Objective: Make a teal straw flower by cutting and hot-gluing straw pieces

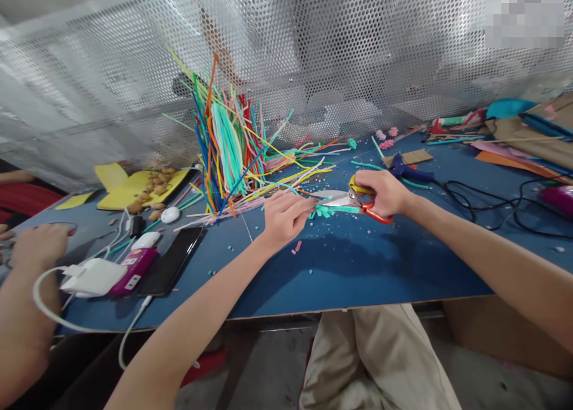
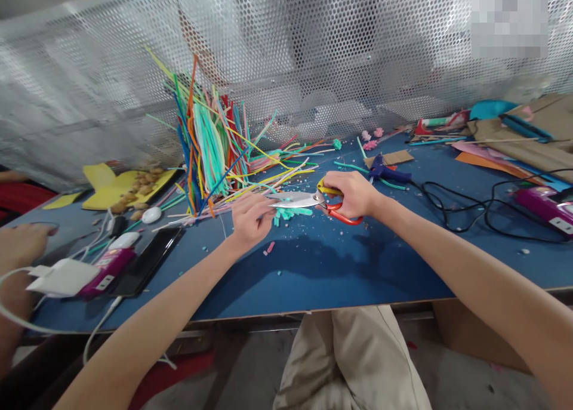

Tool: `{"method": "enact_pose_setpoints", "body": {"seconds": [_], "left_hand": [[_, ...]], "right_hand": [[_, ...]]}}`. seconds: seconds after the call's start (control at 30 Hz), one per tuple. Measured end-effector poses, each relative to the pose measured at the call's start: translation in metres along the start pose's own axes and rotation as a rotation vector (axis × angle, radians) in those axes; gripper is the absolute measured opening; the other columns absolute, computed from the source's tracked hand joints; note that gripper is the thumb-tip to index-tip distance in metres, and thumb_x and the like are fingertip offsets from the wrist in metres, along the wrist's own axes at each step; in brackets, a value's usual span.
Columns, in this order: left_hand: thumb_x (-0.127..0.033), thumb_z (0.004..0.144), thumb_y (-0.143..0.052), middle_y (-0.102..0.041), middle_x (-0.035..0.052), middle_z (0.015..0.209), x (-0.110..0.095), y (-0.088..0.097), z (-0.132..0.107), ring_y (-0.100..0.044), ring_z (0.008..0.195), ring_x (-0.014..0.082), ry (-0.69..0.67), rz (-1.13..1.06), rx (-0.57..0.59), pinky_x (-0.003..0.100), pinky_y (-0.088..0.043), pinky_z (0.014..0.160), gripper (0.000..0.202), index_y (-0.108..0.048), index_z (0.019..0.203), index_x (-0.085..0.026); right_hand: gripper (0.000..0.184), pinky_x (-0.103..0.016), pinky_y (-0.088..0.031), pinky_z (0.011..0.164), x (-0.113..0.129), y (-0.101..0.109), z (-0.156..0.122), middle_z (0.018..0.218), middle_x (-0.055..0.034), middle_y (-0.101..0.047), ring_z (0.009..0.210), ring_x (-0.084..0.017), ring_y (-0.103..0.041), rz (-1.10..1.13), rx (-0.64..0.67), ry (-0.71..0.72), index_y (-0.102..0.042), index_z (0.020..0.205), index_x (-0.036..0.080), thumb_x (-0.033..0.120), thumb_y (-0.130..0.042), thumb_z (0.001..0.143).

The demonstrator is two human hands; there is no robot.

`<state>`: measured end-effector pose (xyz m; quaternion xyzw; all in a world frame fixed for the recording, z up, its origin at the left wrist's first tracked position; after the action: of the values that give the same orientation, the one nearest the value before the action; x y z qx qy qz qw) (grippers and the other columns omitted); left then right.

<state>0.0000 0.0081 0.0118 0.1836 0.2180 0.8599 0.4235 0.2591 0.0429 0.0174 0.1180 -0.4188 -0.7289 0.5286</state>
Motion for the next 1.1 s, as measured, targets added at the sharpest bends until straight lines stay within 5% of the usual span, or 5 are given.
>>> {"method": "enact_pose_setpoints", "body": {"seconds": [0.53,0.7,0.87,1.1], "left_hand": [[-0.024,0.102,-0.049,-0.072,0.0003,0.076,-0.005,0.005,0.008,-0.064,0.068,0.011,0.003,-0.048,-0.098,0.028,-0.041,0.067,0.016,-0.066,0.101,-0.023],[-0.025,0.102,-0.052,-0.074,-0.0007,0.08,-0.002,0.004,0.006,-0.066,0.07,0.0104,0.023,-0.044,-0.068,0.029,-0.039,0.067,0.014,-0.066,0.102,-0.025],[-0.031,0.104,-0.051,-0.075,-0.0017,0.081,0.0,0.002,0.007,-0.067,0.072,0.0107,0.041,0.008,0.014,0.03,-0.038,0.068,0.017,-0.067,0.102,-0.026],[-0.031,0.1,-0.06,-0.077,-0.004,0.087,0.002,-0.007,0.008,-0.068,0.075,0.0117,0.026,0.156,0.11,0.029,-0.038,0.069,0.012,-0.07,0.104,-0.027]], "right_hand": [[0.04,-0.03,-0.027,0.055,-0.001,-0.002,-0.002,0.058,0.0032,-0.038,0.055,-0.011,-0.033,-0.009,-0.069,-0.071,-0.029,0.059,0.023,0.03,-0.065,0.074],[0.049,-0.03,-0.025,0.054,-0.022,-0.003,-0.003,0.053,0.0031,-0.034,0.052,-0.011,-0.029,-0.098,-0.159,-0.407,-0.029,0.056,0.023,0.044,-0.066,0.079],[0.046,-0.033,-0.03,0.061,-0.053,0.001,-0.009,0.058,-0.0027,-0.047,0.058,-0.017,-0.04,-0.364,-0.089,-0.749,-0.052,0.06,0.023,0.062,-0.07,0.074],[0.034,-0.048,-0.046,0.081,-0.078,0.001,-0.025,0.1,-0.0181,-0.062,0.094,-0.033,-0.059,-0.456,0.043,-0.748,-0.064,0.091,0.017,0.048,-0.07,0.077]]}}
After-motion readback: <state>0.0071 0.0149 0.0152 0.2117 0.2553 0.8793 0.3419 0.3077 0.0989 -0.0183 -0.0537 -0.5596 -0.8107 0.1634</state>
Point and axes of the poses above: each hand's wrist, its own z-axis towards the middle knuckle, its own y-axis out of the back of the hand, x = y × z, the point moved 3 cm from there along z, towards the middle knuckle
